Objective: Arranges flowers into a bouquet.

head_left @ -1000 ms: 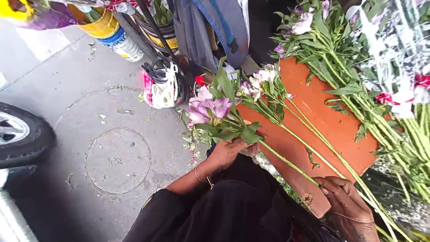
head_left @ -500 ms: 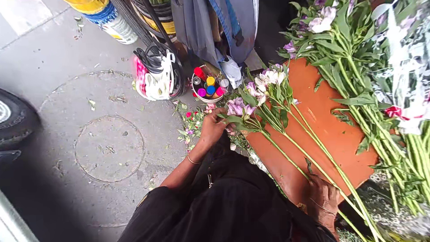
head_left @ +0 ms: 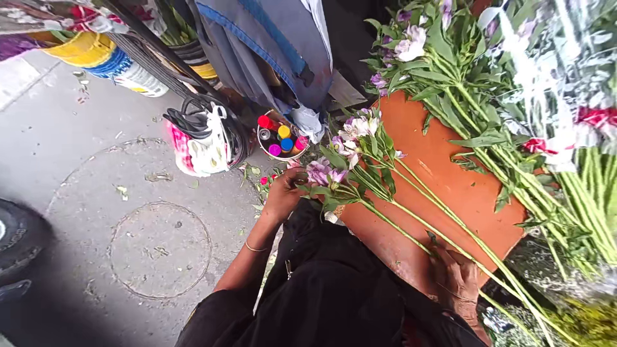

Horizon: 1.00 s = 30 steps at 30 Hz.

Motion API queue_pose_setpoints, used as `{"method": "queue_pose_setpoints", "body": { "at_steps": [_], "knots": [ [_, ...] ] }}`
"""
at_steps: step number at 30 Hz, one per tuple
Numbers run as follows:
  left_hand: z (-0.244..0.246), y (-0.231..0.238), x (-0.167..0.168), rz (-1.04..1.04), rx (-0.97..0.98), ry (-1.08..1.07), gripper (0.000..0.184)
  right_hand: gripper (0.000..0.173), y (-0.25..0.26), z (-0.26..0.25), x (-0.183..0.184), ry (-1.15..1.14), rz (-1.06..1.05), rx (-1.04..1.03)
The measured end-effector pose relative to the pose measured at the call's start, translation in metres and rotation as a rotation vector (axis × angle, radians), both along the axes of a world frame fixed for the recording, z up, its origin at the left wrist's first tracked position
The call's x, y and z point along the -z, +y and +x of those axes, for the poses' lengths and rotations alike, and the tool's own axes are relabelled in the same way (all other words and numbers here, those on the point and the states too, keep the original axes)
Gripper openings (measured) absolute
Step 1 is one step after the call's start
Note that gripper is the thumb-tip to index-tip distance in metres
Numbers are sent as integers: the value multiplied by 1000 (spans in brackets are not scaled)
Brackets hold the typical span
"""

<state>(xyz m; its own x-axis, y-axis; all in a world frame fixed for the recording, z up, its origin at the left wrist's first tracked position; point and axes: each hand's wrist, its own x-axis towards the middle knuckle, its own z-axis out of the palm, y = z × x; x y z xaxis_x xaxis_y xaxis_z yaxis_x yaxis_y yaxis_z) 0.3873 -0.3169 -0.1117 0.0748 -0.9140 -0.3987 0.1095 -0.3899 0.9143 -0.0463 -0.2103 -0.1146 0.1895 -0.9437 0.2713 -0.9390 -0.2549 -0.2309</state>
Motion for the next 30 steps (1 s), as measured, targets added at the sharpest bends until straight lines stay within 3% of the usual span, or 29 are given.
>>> {"method": "queue_pose_setpoints", "body": {
  "at_steps": [4, 8, 11, 17, 21, 24, 30],
  "knots": [
    [14, 22, -16, 64, 72, -74, 57, 49, -7, -4, -26, -69, 106, -93],
    [7, 16, -21, 48, 57, -37, 50, 40, -68, -16, -56, -21, 42, -244],
    [-1, -12, -15, 45, 46, -36, 39, 29, -147, -28, -66, 13, -52, -147],
    [-6, -34, -12, 27, 82, -3, 40, 41, -265, -52, -57, -1, 14, 151],
    [-14, -39, -6, -1, 46, 32, 41, 35, -285, -59, -34, -41, 150, 153],
    [-15, -43, -13, 17, 79, -12, 41, 40, -277, -51, -35, -62, 38, 156],
    [13, -45, -19, -68, 395, -406, 46, 35, -277, -52, -37, -178, 51, 139]
  ]
}}
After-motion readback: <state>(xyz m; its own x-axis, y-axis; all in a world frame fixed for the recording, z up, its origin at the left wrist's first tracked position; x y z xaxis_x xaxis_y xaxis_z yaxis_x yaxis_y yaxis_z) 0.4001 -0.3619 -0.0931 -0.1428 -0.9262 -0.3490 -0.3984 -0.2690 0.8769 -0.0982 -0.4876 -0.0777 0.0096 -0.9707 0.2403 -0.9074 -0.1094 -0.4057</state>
